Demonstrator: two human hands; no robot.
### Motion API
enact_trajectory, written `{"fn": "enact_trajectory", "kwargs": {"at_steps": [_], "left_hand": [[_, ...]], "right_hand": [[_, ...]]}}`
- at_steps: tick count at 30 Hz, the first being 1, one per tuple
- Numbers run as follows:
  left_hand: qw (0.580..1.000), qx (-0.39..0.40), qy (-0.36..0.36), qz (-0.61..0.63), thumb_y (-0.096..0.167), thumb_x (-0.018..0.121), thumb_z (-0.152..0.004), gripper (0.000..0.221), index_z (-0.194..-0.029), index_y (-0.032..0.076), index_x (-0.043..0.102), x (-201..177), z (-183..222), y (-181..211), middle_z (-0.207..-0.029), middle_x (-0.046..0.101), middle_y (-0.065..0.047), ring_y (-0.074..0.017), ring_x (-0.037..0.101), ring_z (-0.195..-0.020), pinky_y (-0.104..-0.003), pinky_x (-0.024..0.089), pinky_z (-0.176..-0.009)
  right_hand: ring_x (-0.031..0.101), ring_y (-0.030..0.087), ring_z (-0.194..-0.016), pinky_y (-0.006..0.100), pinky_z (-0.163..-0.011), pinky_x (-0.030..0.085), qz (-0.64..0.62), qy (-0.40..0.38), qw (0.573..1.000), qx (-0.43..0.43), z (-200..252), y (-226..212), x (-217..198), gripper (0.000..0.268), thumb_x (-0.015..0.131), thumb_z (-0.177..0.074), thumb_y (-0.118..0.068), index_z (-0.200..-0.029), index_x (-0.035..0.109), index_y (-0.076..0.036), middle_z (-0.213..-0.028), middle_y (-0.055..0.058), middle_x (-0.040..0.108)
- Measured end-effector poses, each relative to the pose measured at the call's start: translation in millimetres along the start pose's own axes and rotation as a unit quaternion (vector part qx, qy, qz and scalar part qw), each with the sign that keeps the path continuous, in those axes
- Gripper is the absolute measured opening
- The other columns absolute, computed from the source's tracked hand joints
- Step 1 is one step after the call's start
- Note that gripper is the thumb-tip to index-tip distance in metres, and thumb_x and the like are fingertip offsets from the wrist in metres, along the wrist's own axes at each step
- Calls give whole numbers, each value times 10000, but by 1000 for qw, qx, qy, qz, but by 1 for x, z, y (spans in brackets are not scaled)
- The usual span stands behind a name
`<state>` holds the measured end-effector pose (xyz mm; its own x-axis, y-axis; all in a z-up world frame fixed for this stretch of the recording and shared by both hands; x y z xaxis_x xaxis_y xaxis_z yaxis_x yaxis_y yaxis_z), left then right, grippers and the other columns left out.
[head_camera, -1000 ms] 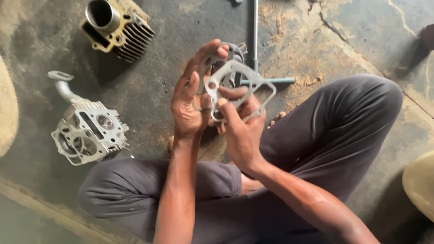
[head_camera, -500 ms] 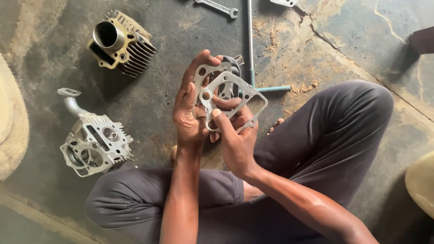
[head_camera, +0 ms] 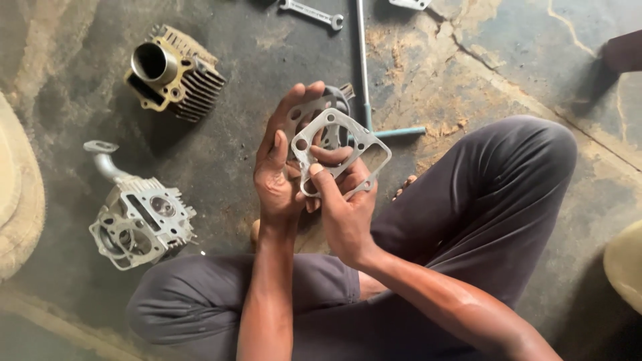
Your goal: Cleaning and inspecting motorcycle engine gaskets and parts.
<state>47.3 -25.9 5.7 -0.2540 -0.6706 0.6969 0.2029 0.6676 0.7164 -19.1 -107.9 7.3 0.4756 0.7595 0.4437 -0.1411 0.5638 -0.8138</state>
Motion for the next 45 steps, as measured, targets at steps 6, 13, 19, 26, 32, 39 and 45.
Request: {"fn": "enact_trajectory", "kwargs": {"at_steps": [6, 13, 19, 26, 32, 39, 45], "left_hand": [[1000, -19, 14, -14, 317, 424, -1201, 498, -1577, -8, 398, 5, 4, 2, -1581, 479, -205, -268, 454, -1504, -391, 357, -1333], [999, -18, -7, 35, 307, 471, -1168, 556, -1620, -1, 374, 8, 6, 3, -1583, 464, -190, -263, 447, -1510, -414, 340, -1330], [997, -29, 48, 57, 333, 552, -1107, 619, -1584, -16, 369, 11, -1, 7, -1581, 482, -191, -311, 488, -1446, -482, 402, -1239], [998, 25, 0, 53, 324, 551, -1105, 605, -1583, -16, 402, 13, -2, 20, -1485, 558, -169, -269, 513, -1426, -431, 399, -1251], [996, -1, 71, 52, 245, 541, -1063, 567, -1558, -12, 439, -21, 17, 17, -1398, 600, -166, -268, 546, -1318, -330, 426, -974], [974, -75, 187, 105, 78, 436, -994, 403, -1349, -92, 524, -59, 33, 4, -1252, 651, -238, -315, 687, -1154, -430, 616, -984], [977, -85, 192, 36, 10, 398, -1005, 383, -1343, -73, 557, -49, 38, 11, -1289, 672, -235, -311, 687, -1133, -392, 600, -968]], "right_hand": [[655, 65, -735, 198, -593, 534, 27, 6, 999, -28, -5, -6, 1, 151, 609, -1027, -27, -1161, 623, 41, -947, 79, 706], [698, 93, -835, 227, -701, 587, 2, 2, 999, -54, -8, -10, 0, 103, 598, -1030, -7, -1126, 605, 31, -1031, 108, 728], [702, 98, -778, 244, -645, 608, -2, -12, 1000, -18, -9, -4, -5, 130, 611, -991, -5, -1118, 616, 24, -986, 85, 714], [672, 98, -632, 227, -520, 539, 69, -23, 994, -85, -19, -44, -28, 204, 622, -992, -66, -1168, 644, 33, -833, 73, 709], [711, 117, -645, 247, -527, 581, 219, -27, 959, -179, -30, -37, -52, 228, 593, -997, -68, -1209, 603, 13, -824, 113, 737], [762, 219, -1008, 308, -760, 643, 398, -151, 854, -299, 21, -2, -54, 186, 561, -985, -5, -1151, 645, -5, -1036, 168, 778], [783, 235, -914, 347, -768, 598, 433, -97, 858, -257, 47, -12, -44, 284, 589, -941, 0, -1218, 648, -8, -1052, 157, 776]]}}
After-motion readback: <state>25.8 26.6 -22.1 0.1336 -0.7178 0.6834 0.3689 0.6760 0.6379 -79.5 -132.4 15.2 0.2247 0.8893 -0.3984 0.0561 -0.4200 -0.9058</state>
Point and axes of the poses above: each hand's wrist, its own z-axis away from the middle knuckle, its own x-axis out of the palm, y = z × x, the point moved 5 cm from there along -z, towards the middle knuckle
